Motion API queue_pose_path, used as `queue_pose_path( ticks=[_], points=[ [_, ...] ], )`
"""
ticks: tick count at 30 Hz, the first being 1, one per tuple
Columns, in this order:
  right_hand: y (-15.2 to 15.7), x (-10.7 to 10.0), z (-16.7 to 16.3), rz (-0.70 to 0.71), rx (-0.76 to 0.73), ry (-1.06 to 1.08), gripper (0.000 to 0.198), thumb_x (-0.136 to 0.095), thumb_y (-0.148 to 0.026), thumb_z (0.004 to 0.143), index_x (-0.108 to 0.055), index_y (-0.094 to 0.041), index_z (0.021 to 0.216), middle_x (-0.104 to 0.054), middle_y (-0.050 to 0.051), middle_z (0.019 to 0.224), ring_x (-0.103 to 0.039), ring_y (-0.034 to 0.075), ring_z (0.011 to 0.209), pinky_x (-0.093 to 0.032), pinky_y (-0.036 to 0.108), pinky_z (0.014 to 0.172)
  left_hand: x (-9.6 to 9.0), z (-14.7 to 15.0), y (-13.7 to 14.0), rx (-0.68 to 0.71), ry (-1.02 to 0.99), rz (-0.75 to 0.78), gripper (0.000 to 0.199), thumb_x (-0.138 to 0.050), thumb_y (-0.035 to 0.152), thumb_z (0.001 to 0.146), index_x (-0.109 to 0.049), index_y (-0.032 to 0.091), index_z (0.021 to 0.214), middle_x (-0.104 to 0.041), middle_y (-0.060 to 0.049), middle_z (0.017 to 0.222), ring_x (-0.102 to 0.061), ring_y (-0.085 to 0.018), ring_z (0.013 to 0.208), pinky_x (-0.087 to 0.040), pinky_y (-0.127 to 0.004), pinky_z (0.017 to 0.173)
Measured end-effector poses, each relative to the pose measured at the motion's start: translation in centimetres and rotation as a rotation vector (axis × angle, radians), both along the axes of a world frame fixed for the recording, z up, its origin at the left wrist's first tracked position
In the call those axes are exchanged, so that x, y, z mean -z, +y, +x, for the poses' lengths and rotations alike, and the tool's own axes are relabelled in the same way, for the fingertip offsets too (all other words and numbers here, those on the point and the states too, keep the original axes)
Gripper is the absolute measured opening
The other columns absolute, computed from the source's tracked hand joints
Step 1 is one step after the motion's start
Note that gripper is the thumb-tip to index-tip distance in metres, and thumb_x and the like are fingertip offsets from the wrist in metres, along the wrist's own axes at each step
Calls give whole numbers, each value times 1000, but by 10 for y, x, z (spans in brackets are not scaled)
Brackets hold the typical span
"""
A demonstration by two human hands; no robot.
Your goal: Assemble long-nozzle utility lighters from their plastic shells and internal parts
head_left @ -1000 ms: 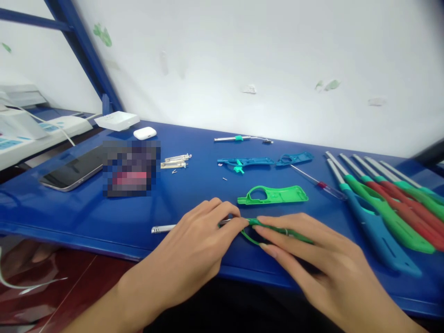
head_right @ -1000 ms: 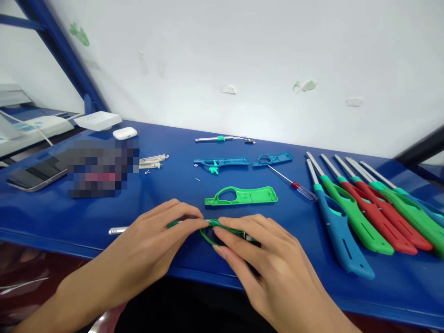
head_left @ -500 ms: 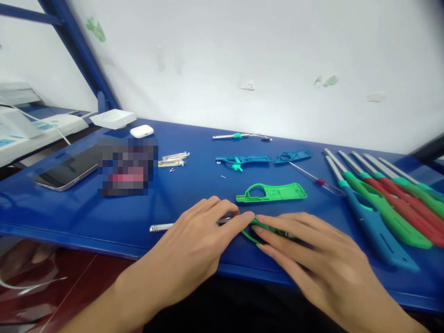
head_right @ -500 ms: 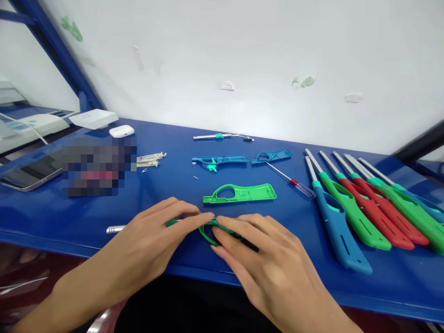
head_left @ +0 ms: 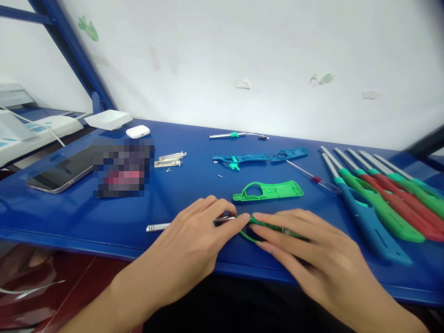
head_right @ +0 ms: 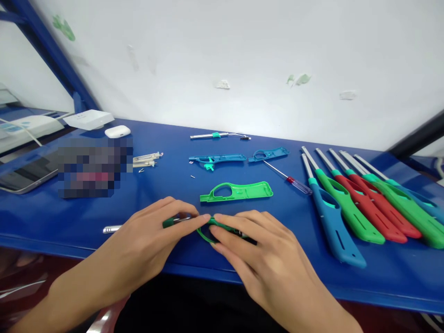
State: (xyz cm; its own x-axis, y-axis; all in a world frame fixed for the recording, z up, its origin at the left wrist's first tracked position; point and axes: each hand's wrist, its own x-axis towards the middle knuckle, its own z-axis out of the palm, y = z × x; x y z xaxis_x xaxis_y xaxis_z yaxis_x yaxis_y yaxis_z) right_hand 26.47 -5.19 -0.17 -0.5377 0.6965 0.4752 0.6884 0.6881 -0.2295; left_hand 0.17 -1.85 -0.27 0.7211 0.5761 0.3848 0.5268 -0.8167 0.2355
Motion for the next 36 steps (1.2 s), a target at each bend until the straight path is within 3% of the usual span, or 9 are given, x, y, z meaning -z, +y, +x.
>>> queue_pose_path(
  ticks=[5,9,20,28,36],
  points=[
    [2,1,1,-26,1,8,34,-61,-13,107,-68,-30,136,-73,-3,138,-69,18,117,-55,38,101,5,1,1,-49,-41,88,62,-53,-12,90,-56,16,145,-66,-10,134,-63,-28,120,-53,-53,111],
    [2,1,2,-22,-5,-1,31,-58,-17,110,-67,-31,136,-72,-3,139,-70,17,115,-55,37,98,4,4,4,-57,-65,138,57,-53,-12,91,-58,16,140,-68,-8,127,-65,-25,112,-55,-47,104],
    [0,0,-1,-59,25,6,27,-58,-21,111,-66,-34,134,-68,-4,139,-67,15,117,-54,33,98,1,7,4,-62,-119,93,40,-53,-6,98,-62,18,128,-66,-8,122,-62,-24,105,-55,-42,94],
    [0,0,-1,-66,25,16,25,-59,-23,111,-66,-34,132,-68,-6,137,-66,13,118,-52,29,100,0,7,5,-39,-106,82,39,-53,-8,97,-64,17,125,-64,-9,122,-61,-24,102,-55,-42,88],
    [2,1,0,-39,15,79,28,-65,-18,107,-70,-33,130,-75,-10,135,-67,13,121,-53,29,107,1,7,5,-28,-111,73,40,-53,-8,97,-64,16,127,-63,-8,122,-59,-23,102,-55,-42,91]
  ],
)
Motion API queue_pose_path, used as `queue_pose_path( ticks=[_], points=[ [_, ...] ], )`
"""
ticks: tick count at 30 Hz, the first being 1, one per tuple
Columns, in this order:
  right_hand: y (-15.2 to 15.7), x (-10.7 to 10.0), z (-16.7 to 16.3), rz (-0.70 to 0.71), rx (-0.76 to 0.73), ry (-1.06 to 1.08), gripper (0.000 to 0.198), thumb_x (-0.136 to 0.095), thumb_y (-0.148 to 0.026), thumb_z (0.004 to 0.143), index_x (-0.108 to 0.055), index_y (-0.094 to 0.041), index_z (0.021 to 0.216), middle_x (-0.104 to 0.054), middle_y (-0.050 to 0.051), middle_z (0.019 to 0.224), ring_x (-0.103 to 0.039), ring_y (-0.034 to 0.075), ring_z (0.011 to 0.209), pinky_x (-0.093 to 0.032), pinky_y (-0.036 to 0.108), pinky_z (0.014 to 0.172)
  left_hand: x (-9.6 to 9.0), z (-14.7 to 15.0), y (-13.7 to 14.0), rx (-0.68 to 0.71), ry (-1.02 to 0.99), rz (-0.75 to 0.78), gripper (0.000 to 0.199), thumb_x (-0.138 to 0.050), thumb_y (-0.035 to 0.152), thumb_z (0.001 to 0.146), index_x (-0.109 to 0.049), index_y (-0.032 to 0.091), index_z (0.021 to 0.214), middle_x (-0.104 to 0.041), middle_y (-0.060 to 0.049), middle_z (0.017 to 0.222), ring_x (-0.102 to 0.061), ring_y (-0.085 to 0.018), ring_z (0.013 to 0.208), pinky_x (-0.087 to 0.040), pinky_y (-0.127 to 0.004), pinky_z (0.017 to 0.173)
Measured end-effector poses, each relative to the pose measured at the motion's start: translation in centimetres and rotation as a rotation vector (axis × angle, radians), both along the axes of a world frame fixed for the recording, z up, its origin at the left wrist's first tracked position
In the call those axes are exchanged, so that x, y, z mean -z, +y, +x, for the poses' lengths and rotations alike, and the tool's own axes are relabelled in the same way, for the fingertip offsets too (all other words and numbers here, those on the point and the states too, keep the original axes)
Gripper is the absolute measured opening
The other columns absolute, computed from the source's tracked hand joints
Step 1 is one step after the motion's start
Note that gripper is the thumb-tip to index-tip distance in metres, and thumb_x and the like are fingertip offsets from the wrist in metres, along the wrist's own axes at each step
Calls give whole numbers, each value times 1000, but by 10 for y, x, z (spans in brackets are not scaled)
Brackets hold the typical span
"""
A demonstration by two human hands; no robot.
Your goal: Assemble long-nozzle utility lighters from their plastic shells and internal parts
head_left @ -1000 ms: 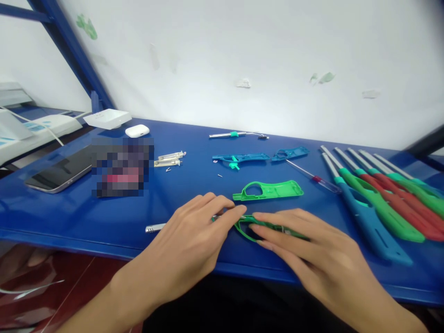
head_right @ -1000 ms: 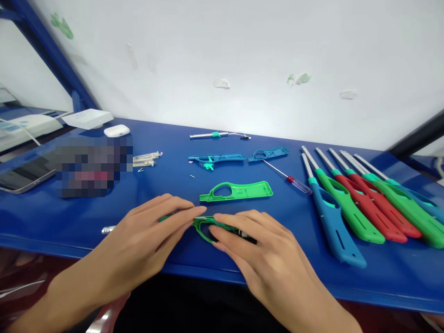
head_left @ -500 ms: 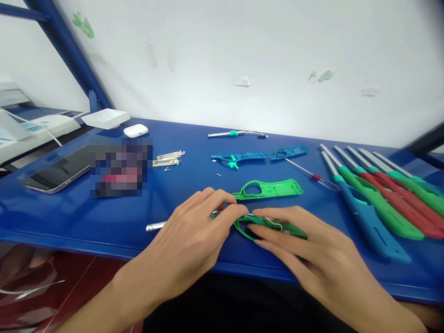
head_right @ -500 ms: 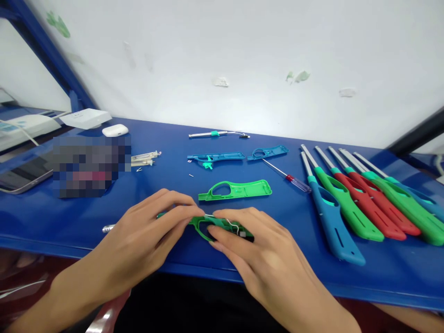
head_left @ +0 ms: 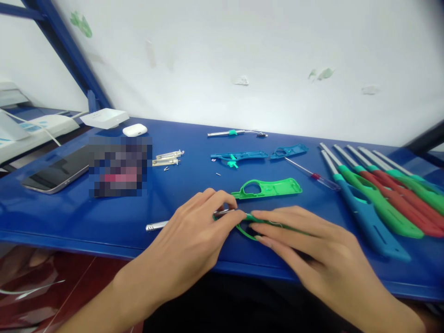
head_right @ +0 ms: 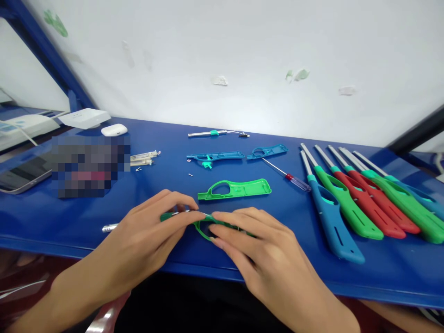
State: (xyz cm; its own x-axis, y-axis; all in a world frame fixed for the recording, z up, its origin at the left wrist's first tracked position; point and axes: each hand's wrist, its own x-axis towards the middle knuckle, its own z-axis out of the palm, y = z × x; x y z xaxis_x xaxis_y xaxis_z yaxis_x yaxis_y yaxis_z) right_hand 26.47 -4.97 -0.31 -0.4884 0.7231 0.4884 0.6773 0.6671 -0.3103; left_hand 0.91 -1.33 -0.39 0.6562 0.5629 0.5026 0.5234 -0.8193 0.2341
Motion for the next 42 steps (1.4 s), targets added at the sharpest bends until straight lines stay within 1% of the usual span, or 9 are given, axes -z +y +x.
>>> queue_pose_path(
  ticks=[4,9,19,22,25,27,31,35,42],
  points=[
    [0,0,0,23,8,9,26,-67,-18,106,-71,-33,128,-77,-13,134,-68,11,121,-50,26,111,-2,2,-2,-24,29,-1,36,-53,-5,99,-65,17,124,-65,-8,119,-61,-24,101,-55,-44,89],
    [0,1,1,-7,-1,11,28,-65,-17,107,-71,-32,129,-76,-11,134,-67,11,121,-52,26,108,-2,7,-1,-40,79,15,33,-56,-3,98,-64,19,122,-68,-5,115,-66,-25,101,-55,-45,91],
    [1,-2,-2,-61,-1,20,26,-61,-18,109,-70,-34,127,-76,-10,132,-70,12,119,-55,27,105,-1,20,7,-46,58,58,22,-60,-4,96,-67,15,102,-71,-5,100,-67,-24,89,-56,-43,88],
    [0,-5,0,-92,50,44,35,-61,-24,109,-61,-36,142,-74,-7,136,-70,13,122,-53,26,108,-2,22,9,-43,30,31,21,-59,-4,97,-69,14,101,-71,-6,98,-66,-23,87,-58,-42,85],
    [-1,-8,10,-84,158,11,48,-64,-37,108,-53,-37,154,-70,-1,141,-69,20,125,-57,34,107,-3,24,9,-41,10,9,22,-58,-4,96,-71,13,101,-71,-7,99,-67,-24,87,-59,-42,82],
    [-1,-9,19,-79,176,-41,38,-65,-41,107,-61,-39,145,-71,-1,134,-71,21,119,-59,36,101,-4,25,9,-36,6,10,22,-58,-4,97,-71,13,102,-72,-8,100,-68,-24,88,-60,-42,82],
    [0,-8,31,-103,137,-33,18,-65,-35,108,-71,-42,123,-73,-8,121,-73,14,109,-58,29,97,-5,27,8,-36,33,33,22,-55,0,101,-72,14,103,-73,-8,100,-69,-23,90,-60,-41,87],
    [1,-6,33,-135,138,21,15,-67,-34,107,-74,-42,117,-74,-10,121,-73,12,110,-57,27,100,-4,27,7,-50,36,49,21,-56,0,100,-71,15,102,-73,-7,99,-70,-23,89,-61,-42,88],
    [3,-6,33,-165,132,75,16,-67,-32,107,-79,-39,115,-77,-6,118,-74,14,108,-60,29,96,-3,30,8,-33,-23,57,20,-59,-4,96,-70,13,100,-73,-6,98,-70,-24,86,-62,-44,84]
  ],
)
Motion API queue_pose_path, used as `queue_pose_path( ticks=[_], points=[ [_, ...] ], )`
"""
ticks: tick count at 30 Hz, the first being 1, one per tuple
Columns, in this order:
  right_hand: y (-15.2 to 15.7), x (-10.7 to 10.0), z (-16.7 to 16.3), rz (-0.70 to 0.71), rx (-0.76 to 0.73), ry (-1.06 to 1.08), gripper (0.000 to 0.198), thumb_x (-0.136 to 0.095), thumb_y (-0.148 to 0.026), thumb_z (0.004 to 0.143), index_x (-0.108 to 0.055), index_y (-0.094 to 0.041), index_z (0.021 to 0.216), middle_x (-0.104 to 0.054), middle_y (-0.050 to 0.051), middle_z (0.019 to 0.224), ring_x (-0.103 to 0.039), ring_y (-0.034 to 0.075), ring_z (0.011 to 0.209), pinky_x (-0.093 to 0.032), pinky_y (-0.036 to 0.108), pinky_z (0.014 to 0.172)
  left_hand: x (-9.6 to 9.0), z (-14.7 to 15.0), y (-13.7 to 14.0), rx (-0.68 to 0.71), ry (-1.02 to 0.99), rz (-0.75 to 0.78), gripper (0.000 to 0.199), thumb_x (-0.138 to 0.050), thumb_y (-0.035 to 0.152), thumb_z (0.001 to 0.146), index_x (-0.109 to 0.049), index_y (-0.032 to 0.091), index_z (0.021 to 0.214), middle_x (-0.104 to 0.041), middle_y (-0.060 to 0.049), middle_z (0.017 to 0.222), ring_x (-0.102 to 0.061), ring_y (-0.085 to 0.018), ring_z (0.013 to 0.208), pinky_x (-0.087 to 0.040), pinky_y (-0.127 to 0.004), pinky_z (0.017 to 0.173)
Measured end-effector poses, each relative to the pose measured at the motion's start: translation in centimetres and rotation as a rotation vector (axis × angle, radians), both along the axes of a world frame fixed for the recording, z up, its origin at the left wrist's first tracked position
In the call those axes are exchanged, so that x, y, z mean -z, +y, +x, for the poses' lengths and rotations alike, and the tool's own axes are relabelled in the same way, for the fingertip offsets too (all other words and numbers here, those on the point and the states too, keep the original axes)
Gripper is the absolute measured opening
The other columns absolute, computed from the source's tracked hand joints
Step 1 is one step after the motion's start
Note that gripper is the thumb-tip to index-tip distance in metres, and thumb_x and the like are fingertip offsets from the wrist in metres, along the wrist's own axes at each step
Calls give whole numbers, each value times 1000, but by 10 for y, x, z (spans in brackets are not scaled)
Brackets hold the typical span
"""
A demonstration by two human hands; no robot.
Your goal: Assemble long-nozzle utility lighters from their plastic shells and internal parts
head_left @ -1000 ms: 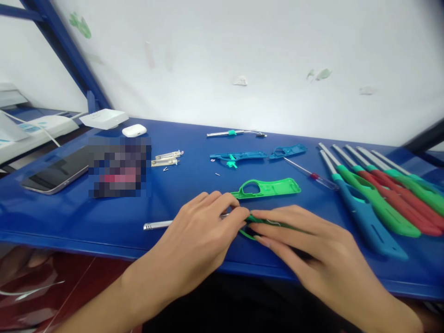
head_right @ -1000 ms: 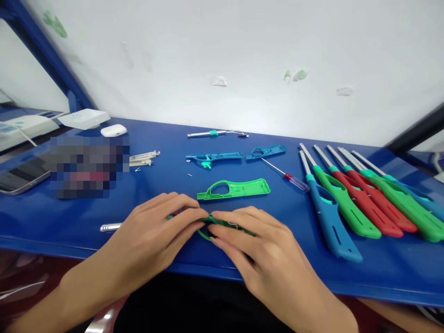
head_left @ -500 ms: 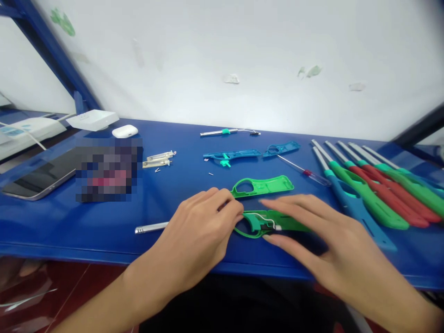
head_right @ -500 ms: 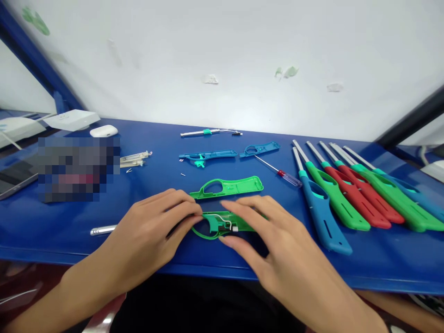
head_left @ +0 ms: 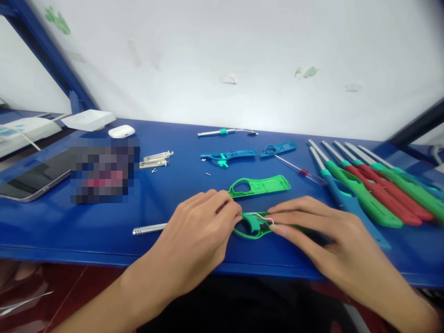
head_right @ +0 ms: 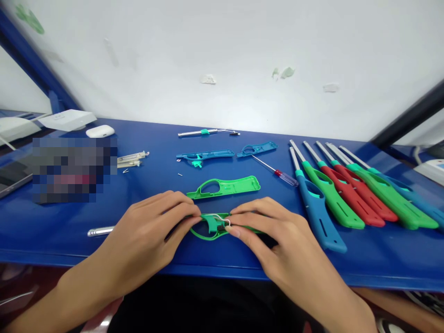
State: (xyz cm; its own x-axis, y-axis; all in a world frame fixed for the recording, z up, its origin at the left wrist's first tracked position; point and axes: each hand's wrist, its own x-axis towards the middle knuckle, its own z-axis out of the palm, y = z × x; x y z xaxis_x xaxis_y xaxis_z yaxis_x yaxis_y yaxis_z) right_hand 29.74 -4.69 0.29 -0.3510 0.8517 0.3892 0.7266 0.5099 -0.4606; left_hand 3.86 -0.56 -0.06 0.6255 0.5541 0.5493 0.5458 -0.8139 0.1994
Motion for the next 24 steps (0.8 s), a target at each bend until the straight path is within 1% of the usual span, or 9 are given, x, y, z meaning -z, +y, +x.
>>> queue_pose_path(
  ticks=[5,9,15,19,22,24],
  points=[
    [-2,1,-2,25,19,35,13,-70,-31,105,-80,-38,110,-79,-6,113,-75,15,103,-62,30,92,2,-3,0,27,19,42,31,-57,-12,89,-70,10,106,-74,-9,104,-71,-28,95,-62,-47,90],
    [-4,3,-3,34,39,38,10,-72,-32,104,-80,-37,106,-80,-5,110,-75,18,104,-62,34,92,3,-4,0,23,18,63,32,-56,-12,89,-71,10,106,-75,-9,103,-71,-27,92,-62,-48,91],
    [-6,3,-3,65,49,30,10,-72,-28,103,-78,-35,106,-81,-7,107,-76,16,100,-62,31,88,2,-4,1,40,29,45,30,-57,-12,90,-71,10,106,-75,-9,103,-71,-27,91,-62,-47,87],
    [-7,2,-4,105,26,-7,12,-70,-25,104,-77,-34,107,-82,-7,107,-76,16,100,-63,31,89,1,-4,0,34,90,36,28,-57,-9,92,-72,11,107,-76,-8,104,-69,-27,91,-60,-47,86],
    [-8,1,-6,165,15,-26,13,-70,-21,103,-77,-32,106,-82,-6,107,-76,17,98,-63,31,87,-1,-4,-1,42,107,62,28,-55,-8,94,-72,11,106,-76,-8,103,-68,-26,89,-59,-45,84],
    [-9,1,-7,189,19,-34,13,-71,-19,102,-77,-30,105,-83,-5,105,-77,18,97,-64,33,86,-2,-3,-1,53,111,92,28,-53,-8,95,-73,11,105,-76,-8,103,-68,-25,87,-57,-43,80]
  ],
)
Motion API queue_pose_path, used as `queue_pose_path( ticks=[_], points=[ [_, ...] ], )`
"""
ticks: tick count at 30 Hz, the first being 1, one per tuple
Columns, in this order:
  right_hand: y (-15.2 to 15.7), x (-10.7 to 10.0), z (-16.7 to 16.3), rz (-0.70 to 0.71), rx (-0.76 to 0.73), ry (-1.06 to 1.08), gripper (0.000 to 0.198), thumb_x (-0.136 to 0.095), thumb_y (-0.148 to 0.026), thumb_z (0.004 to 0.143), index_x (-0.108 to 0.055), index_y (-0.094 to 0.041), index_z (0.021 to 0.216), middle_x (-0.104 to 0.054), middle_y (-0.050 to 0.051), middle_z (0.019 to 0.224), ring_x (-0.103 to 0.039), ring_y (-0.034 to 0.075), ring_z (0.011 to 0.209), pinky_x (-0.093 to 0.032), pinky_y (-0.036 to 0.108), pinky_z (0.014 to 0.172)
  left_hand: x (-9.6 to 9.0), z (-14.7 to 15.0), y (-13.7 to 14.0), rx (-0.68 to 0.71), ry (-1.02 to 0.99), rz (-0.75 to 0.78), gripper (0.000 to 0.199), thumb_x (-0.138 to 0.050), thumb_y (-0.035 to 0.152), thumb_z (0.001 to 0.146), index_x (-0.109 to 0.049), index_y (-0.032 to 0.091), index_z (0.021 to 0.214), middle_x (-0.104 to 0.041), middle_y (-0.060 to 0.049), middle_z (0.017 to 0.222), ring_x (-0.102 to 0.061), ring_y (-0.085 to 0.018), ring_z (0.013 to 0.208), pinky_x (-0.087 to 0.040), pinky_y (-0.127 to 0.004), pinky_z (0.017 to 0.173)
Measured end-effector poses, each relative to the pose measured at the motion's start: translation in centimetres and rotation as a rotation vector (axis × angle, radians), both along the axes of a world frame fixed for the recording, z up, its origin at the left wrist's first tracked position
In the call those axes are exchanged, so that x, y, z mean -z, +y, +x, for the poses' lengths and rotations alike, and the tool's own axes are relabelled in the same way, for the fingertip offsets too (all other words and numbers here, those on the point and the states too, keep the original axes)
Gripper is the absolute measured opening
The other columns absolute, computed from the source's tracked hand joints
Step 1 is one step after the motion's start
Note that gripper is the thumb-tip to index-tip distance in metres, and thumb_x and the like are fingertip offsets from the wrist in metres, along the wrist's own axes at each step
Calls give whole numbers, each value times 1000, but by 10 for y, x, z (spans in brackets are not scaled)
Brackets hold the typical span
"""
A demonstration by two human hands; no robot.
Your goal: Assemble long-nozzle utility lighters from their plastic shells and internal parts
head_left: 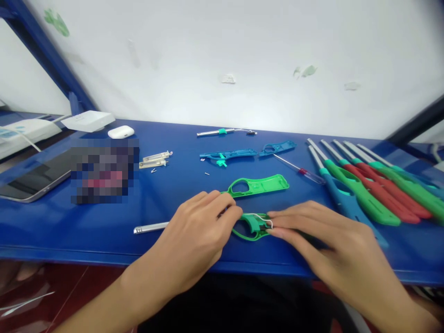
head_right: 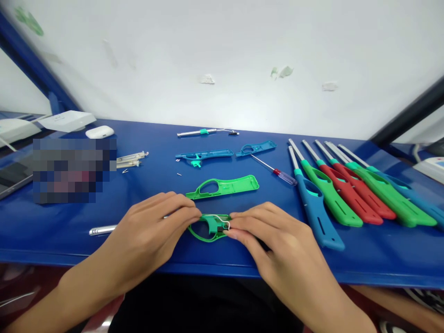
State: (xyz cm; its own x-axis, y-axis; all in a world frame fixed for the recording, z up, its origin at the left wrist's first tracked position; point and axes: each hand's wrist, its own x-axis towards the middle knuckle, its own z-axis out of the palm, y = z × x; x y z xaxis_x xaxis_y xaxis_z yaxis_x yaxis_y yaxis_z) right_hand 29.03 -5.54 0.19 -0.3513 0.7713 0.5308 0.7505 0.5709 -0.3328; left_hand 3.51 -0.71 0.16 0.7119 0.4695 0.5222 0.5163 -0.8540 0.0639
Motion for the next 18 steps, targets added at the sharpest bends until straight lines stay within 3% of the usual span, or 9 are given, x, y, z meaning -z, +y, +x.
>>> queue_pose_path(
  ticks=[9,13,18],
  points=[
    [-1,5,2,7,-25,-1,17,-70,-15,103,-75,-30,111,-82,-4,112,-73,16,103,-61,31,92,-5,3,-1,14,57,124,35,-46,-10,92,-75,9,101,-76,-11,100,-70,-27,84,-52,-41,69],
    [-3,7,3,17,-43,7,24,-69,-10,102,-74,-30,115,-80,-4,116,-71,15,106,-60,30,95,-8,4,-10,-20,30,55,23,-53,4,102,-75,10,101,-75,-11,99,-70,-29,89,-56,-46,76],
    [-3,7,4,0,-46,22,26,-68,-9,102,-76,-29,116,-80,-3,116,-71,15,105,-60,31,94,-5,8,-23,51,-63,-16,24,-55,16,109,-70,7,125,-72,-14,121,-66,-31,114,-57,-49,98]
  ],
)
